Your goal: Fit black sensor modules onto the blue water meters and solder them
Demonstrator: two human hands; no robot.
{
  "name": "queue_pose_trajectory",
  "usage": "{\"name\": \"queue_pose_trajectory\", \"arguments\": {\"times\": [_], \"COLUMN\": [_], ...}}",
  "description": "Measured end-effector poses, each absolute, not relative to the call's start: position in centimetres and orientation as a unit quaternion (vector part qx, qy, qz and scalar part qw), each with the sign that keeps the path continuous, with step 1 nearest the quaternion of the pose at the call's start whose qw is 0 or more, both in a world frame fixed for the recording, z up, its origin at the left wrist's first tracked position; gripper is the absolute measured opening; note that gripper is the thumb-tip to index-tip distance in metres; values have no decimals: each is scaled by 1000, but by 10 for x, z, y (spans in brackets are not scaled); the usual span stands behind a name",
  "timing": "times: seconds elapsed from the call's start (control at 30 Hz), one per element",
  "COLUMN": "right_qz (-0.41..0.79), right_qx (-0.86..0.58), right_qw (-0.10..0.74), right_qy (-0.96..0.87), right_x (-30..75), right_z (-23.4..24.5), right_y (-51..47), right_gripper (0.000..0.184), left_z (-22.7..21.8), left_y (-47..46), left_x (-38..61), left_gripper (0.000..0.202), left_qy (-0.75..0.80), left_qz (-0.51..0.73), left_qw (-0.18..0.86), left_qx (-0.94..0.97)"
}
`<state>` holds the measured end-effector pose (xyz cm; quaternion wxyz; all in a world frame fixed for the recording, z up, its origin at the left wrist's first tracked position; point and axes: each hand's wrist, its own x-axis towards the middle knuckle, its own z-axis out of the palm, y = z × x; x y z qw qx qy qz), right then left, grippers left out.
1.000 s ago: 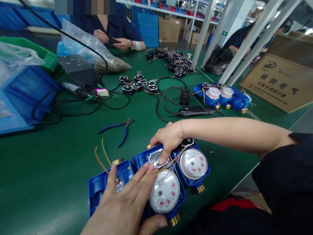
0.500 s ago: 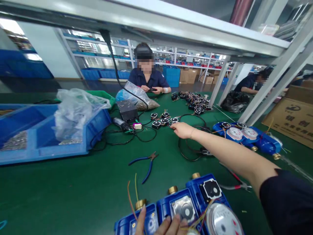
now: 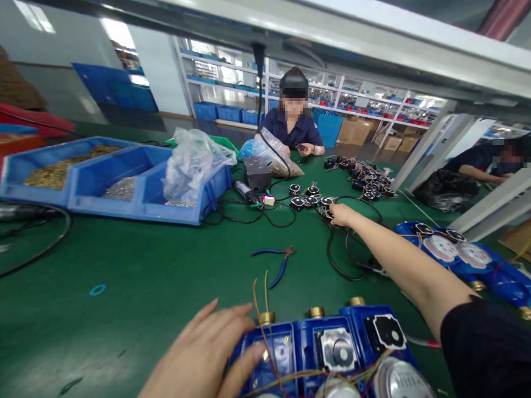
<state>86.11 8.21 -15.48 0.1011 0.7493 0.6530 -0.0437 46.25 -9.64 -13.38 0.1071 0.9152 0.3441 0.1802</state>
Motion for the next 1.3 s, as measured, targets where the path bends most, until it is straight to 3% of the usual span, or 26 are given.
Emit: {"name": "queue_pose_trajectory", "arguments": {"times": [0.13,0.3,0.43,0.57,0.77,0.93,1.3], "right_qz": [-4,41,-16,-79,-81,-84,-49], "right_qx": [770,758,683,602,521,477,492], "right_qw": [59,-49,-107,-113,-91,-85,-93], "right_qy": [636,649,722,786,844,871,864], "right_x": [868,866,825,769,728,713,717], "right_z": [-131,-64,-30,-25,-44,-53,-49], "right_y": [61,27,-34,-106,-164,-178,-173], "right_gripper": [28,34,31,27,23,23,24], "left_z": [-126,-135,-145,-138,-119,-127,-102], "left_y": [-83,-65,-54,-65,-126,-150,-119], "left_x": [448,461,489,506,500,496,512], "left_gripper": [37,47,56,50,36,30,17], "left_qy": [478,418,370,338,325,346,264], "left_qz": [139,154,138,167,305,347,54], "left_qw": [262,510,591,646,648,594,326], "left_qx": [827,736,703,664,617,638,906]}}
